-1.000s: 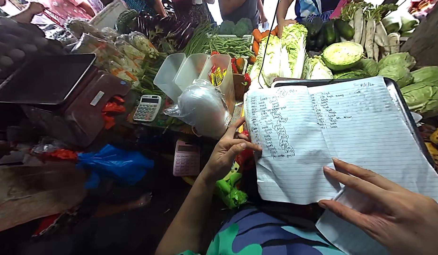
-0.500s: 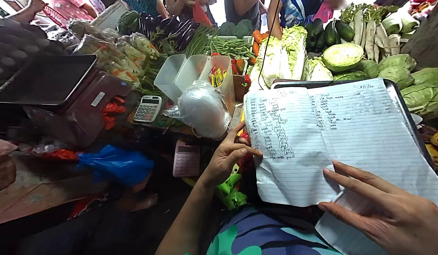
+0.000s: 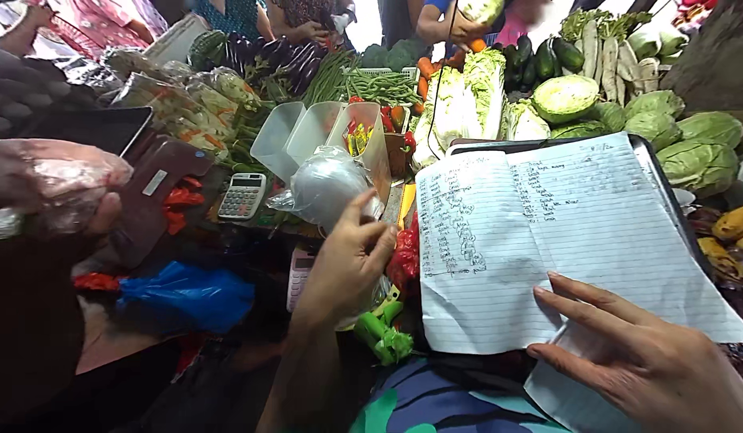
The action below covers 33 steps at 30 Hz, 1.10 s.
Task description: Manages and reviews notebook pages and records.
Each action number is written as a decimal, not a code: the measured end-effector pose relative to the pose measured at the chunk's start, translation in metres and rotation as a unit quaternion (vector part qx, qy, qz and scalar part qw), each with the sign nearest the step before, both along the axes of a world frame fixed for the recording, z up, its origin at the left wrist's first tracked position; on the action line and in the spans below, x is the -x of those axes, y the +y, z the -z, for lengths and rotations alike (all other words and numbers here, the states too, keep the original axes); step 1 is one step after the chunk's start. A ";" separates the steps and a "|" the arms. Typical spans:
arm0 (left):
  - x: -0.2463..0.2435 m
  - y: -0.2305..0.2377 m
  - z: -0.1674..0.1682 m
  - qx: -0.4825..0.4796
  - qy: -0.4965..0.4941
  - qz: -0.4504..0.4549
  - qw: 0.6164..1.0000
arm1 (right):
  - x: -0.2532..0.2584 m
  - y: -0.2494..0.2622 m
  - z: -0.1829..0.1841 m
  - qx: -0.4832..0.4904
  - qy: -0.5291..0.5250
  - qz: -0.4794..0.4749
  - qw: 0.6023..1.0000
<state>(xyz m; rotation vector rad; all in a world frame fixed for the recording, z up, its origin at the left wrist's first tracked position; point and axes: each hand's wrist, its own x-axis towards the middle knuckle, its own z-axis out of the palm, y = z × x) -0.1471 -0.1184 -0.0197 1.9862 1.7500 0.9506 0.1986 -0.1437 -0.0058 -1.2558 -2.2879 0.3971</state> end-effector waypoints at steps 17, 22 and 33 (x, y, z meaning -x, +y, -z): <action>-0.142 0.095 -0.019 0.049 0.263 0.115 0.957 | -0.005 0.004 0.013 -0.055 0.011 0.010 0.998; -0.138 0.081 -0.014 0.031 0.247 0.130 0.960 | -0.006 0.006 0.012 -0.051 0.016 0.003 0.999; -0.132 0.069 -0.003 -0.027 0.210 0.153 0.965 | -0.006 0.005 0.013 -0.043 0.019 0.002 0.999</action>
